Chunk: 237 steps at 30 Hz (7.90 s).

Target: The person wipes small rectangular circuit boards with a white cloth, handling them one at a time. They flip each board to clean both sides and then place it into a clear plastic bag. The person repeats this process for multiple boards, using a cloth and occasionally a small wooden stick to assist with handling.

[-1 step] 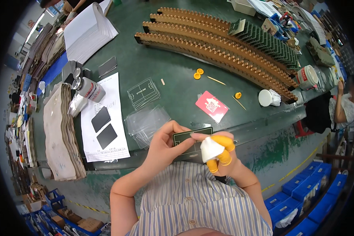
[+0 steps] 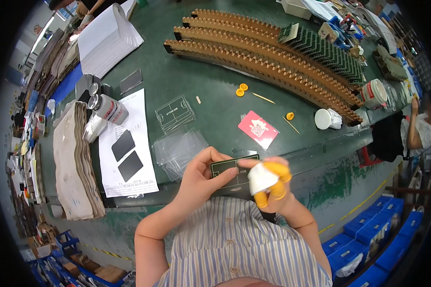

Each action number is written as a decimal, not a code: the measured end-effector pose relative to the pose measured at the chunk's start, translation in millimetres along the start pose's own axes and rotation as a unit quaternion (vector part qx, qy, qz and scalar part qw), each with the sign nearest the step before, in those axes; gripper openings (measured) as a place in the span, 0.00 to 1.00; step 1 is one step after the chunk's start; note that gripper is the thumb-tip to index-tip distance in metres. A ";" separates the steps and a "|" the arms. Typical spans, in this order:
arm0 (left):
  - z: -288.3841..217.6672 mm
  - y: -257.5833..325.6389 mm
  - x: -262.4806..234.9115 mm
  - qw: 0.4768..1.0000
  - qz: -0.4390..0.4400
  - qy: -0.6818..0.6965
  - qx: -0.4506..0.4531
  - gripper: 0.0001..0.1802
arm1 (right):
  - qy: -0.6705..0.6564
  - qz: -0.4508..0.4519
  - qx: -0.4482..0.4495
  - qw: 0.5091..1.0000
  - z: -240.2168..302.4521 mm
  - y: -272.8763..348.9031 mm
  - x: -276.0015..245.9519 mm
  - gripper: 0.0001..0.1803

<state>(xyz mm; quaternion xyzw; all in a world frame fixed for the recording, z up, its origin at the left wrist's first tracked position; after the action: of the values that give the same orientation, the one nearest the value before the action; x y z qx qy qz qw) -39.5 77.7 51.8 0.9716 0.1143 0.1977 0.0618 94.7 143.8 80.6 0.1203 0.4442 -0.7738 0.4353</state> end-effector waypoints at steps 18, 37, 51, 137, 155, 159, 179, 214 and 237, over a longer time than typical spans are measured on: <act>2.8 1.8 -2.1 0.999 0.019 -0.017 -0.028 0.09 | 0.283 0.026 0.005 0.959 -5.8 -3.3 -18.0 0.10; -2.3 -1.9 -1.6 1.000 -0.013 -0.001 -0.022 0.11 | 0.168 -0.017 0.101 0.981 -24.8 17.1 -32.5 0.15; 3.7 2.0 -0.6 0.999 0.021 0.007 -0.032 0.07 | 0.261 0.027 0.031 0.964 -7.7 -0.6 -19.7 0.11; -4.0 -5.6 5.2 1.000 0.003 0.018 0.005 0.04 | 0.256 -0.053 0.076 0.962 -8.7 41.5 -37.1 0.10; -2.0 -0.6 4.8 0.999 -0.009 0.039 -0.010 0.05 | 0.162 -0.133 0.133 0.969 -25.6 61.3 -49.5 0.11; 0.4 -1.4 5.1 0.999 0.004 0.043 -0.019 0.05 | 0.002 -0.215 0.206 0.955 -37.8 66.9 -45.9 0.11; 14.7 -3.7 5.2 0.986 0.020 0.131 -0.098 0.06 | -0.191 -0.199 0.193 0.942 -52.3 61.8 -29.7 0.20; 10.3 -20.1 29.5 0.968 0.134 -0.197 -0.077 0.45 | -0.368 -0.173 0.299 0.863 -43.2 33.2 -6.2 0.37; -1.7 -14.6 10.2 0.998 0.040 -0.044 -0.033 0.33 | -0.497 -0.173 0.312 0.791 -54.9 48.7 9.0 0.38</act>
<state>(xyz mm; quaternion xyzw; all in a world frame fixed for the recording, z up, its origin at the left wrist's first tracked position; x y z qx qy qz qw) -33.9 94.5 54.7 0.9806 0.0659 0.1608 0.0904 116.4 171.2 15.4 -0.2306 -0.0857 -0.8856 0.3939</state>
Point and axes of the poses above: each hand's wrist, its own y-axis away from the middle knuckle, its own x-axis out of the palm, z = x × y, the point moved 7 cm from there along -y, towards the middle knuckle, and after that the axes turned 10 degrees about z, right-handed, at the moved point
